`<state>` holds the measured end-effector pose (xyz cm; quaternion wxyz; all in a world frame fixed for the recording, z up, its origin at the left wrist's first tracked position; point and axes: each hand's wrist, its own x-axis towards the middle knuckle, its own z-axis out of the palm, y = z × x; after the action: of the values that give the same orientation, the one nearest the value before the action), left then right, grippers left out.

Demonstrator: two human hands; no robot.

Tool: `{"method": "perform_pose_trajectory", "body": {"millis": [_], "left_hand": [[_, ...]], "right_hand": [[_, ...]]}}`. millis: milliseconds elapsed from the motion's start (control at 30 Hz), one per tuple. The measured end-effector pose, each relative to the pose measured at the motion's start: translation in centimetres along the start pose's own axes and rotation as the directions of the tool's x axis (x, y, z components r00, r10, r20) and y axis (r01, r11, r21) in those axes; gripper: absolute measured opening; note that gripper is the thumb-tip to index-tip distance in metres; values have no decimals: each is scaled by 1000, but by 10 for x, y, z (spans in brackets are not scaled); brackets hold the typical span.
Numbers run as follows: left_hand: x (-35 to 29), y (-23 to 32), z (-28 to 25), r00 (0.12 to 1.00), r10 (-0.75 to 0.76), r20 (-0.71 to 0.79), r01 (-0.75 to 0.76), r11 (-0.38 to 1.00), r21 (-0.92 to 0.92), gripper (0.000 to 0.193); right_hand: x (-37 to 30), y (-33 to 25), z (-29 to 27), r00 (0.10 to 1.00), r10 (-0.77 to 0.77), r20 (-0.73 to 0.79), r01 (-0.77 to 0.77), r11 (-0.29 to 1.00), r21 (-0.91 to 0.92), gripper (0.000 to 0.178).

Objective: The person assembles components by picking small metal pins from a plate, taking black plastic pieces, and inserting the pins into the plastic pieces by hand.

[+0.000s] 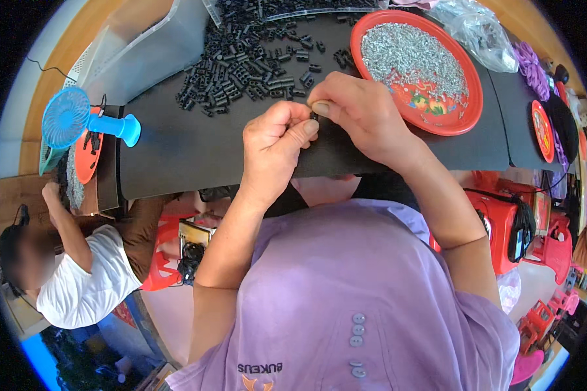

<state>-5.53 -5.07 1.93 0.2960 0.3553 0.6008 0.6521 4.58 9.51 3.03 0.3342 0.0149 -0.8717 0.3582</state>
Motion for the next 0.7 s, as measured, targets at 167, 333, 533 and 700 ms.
{"method": "perform_pose_trajectory", "body": {"millis": [167, 333, 533, 700], "left_hand": [[-2, -2, 1, 1000, 2, -17, -1, 999, 46, 6], [-3, -5, 0, 999, 41, 21, -43, 996, 79, 9], [-1, -11, -1, 994, 98, 41, -104, 979, 176, 7], [4, -20, -5, 974, 213, 75, -225, 951, 214, 8]], "right_hand": [[-2, -3, 3, 993, -117, -15, 111, 970, -217, 11], [-4, 5, 2, 998, -46, -33, 44, 998, -52, 15], [0, 0, -4, 993, -95, 62, 106, 975, -197, 15], [5, -7, -10, 976, -132, 171, 180, 937, -300, 17]]}}
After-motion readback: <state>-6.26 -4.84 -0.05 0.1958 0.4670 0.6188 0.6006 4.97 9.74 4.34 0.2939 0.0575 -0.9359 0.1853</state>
